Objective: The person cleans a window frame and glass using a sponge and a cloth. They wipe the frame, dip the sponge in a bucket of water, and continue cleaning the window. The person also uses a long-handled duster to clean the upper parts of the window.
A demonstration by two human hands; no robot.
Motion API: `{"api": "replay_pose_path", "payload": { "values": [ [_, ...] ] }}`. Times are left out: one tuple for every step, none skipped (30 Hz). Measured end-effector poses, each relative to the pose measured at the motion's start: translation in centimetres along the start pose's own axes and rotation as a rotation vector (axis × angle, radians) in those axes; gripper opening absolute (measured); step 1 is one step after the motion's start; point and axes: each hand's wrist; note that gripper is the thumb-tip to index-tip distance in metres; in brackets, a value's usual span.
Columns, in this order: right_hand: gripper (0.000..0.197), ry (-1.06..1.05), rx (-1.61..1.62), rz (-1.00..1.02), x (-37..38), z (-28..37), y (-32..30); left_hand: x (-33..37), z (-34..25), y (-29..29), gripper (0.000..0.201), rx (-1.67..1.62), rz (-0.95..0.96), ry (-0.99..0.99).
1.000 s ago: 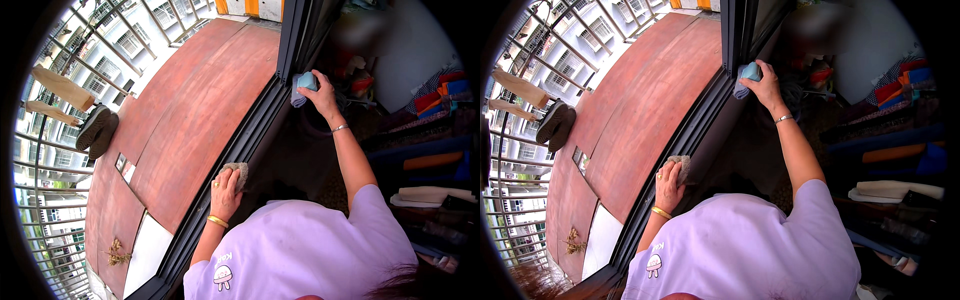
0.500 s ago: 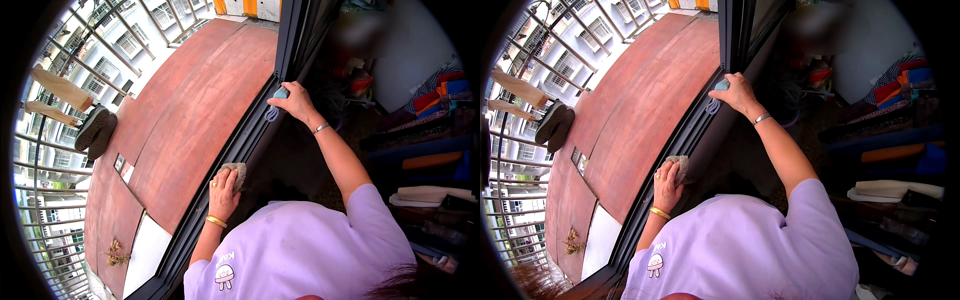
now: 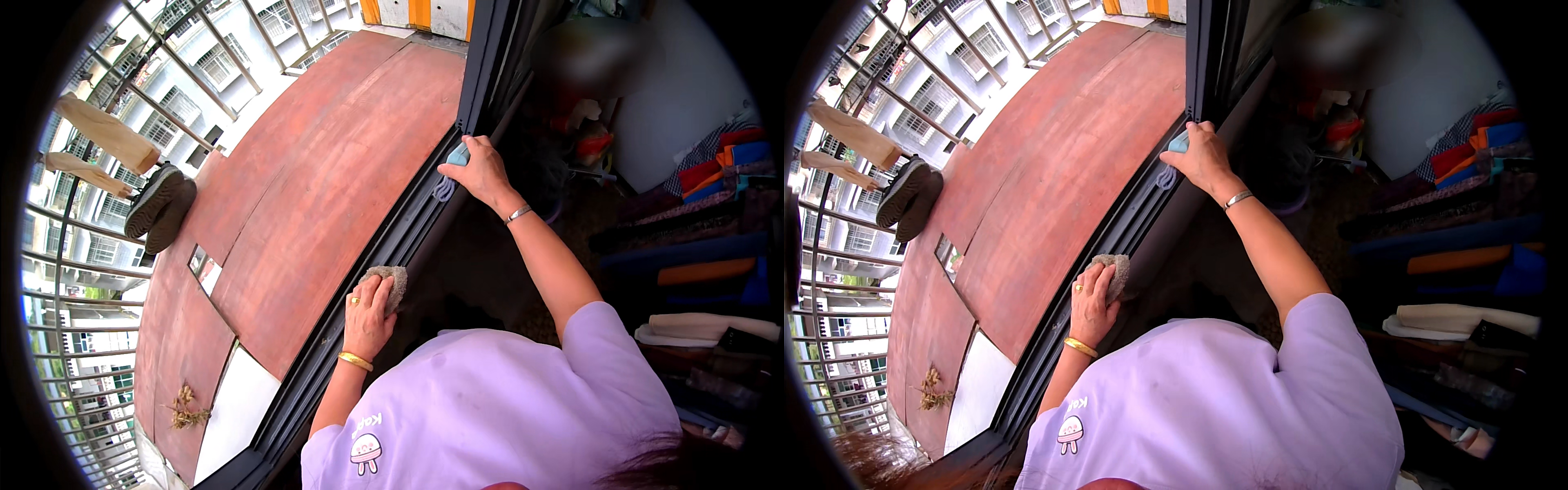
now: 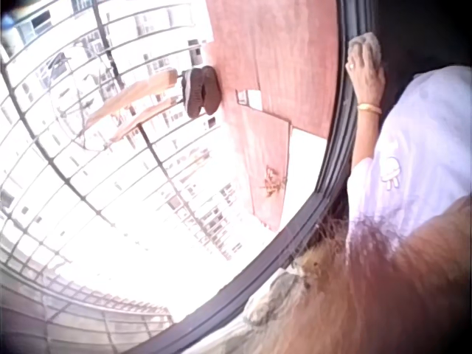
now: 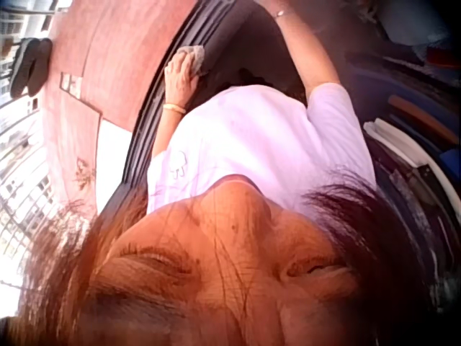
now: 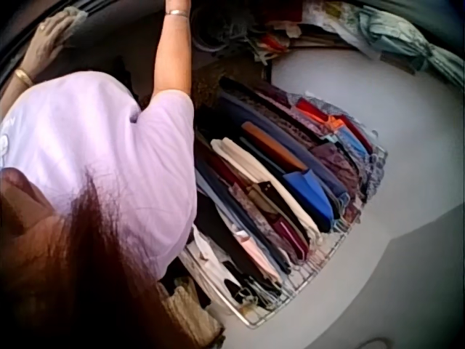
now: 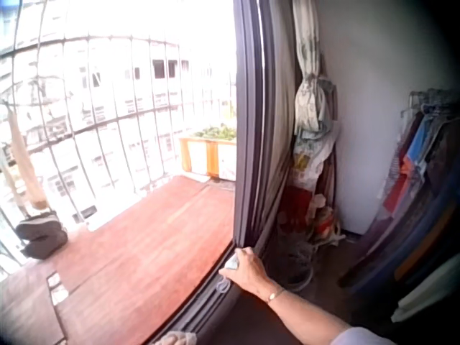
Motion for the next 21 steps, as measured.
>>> {"api": "replay_pose_path", "payload": {
  "values": [
    [0.070,-0.016,0.045,-0.017,-0.7,0.9,-0.3,-0.1,-0.1,0.0,0.070,-0.001,0.007,-0.002],
    [0.072,-0.065,0.084,-0.088,-0.9,1.4,0.2,-0.2,-0.1,0.0,0.069,-0.001,0.013,-0.005],
    [0.071,-0.081,0.062,-0.132,-0.4,2.1,0.7,-0.2,-0.2,-0.1,0.069,-0.012,0.009,-0.013],
    [0.070,-0.034,0.018,-0.103,0.2,2.2,1.3,-0.1,-0.3,-0.2,0.068,-0.026,0.011,-0.015],
    [0.069,0.013,-0.028,-0.081,1.2,2.2,2.0,0.2,-0.3,-0.2,0.068,-0.041,0.011,-0.009],
    [0.070,0.068,-0.098,-0.026,1.8,2.3,2.8,0.2,-0.4,-0.3,0.068,-0.035,0.019,-0.015],
    [0.072,0.124,-0.170,0.026,2.5,2.0,3.9,0.1,-0.4,-0.3,0.068,-0.032,0.026,-0.017],
    [0.068,0.017,-0.219,-0.097,2.6,0.3,5.9,0.4,-0.6,-0.1,0.068,-0.039,0.035,-0.009],
    [0.065,0.050,-0.286,-0.068,3.2,0.8,6.7,0.3,-0.5,0.0,0.068,-0.025,0.033,-0.007],
    [0.063,0.030,-0.342,-0.004,3.6,1.9,6.4,0.1,-0.3,0.1,0.068,-0.012,0.030,-0.006],
    [0.061,0.017,-0.400,0.057,3.8,2.7,5.6,-0.1,-0.2,0.0,0.068,-0.002,0.030,-0.001],
    [0.060,0.064,-0.349,0.098,4.1,2.4,5.6,-0.3,0.1,0.2,0.067,-0.016,0.009,0.004],
    [0.059,0.105,-0.300,0.132,4.8,2.1,5.4,-0.3,0.1,0.3,0.067,-0.015,0.007,0.007],
    [0.057,0.147,-0.250,0.164,5.2,1.6,5.1,-0.3,0.0,0.3,0.067,-0.014,0.005,0.011],
    [0.056,0.140,-0.234,0.202,5.0,1.2,4.8,-0.3,-0.1,0.4,0.067,-0.014,0.003,0.016],
    [0.056,0.126,-0.214,0.237,4.7,1.2,4.5,-0.2,0.0,0.5,0.067,-0.012,-0.016,0.033],
    [0.055,0.114,-0.193,0.275,4.4,1.5,4.0,-0.1,0.0,0.5,0.067,-0.009,-0.014,0.032],
    [0.055,0.095,-0.163,0.292,3.9,1.8,3.6,0.0,0.0,0.5,0.067,-0.008,-0.011,0.032],
    [0.056,0.075,-0.130,0.313,3.1,2.6,3.0,-0.1,-0.1,0.4,0.067,-0.003,-0.006,0.027],
    [0.059,0.056,-0.051,0.301,2.4,2.6,2.5,-0.2,0.1,0.4,0.067,-0.008,-0.011,0.034],
    [0.062,0.036,0.027,0.287,1.6,2.5,1.8,-0.2,0.1,0.3,0.065,-0.015,0.000,0.028]
  ]
}}
Point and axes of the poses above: each hand's wrist, its own x-axis towards the middle knuckle, its own y-axis out of the palm, z = x × y, and after that the axes turned 15 degrees about -z, right-handed
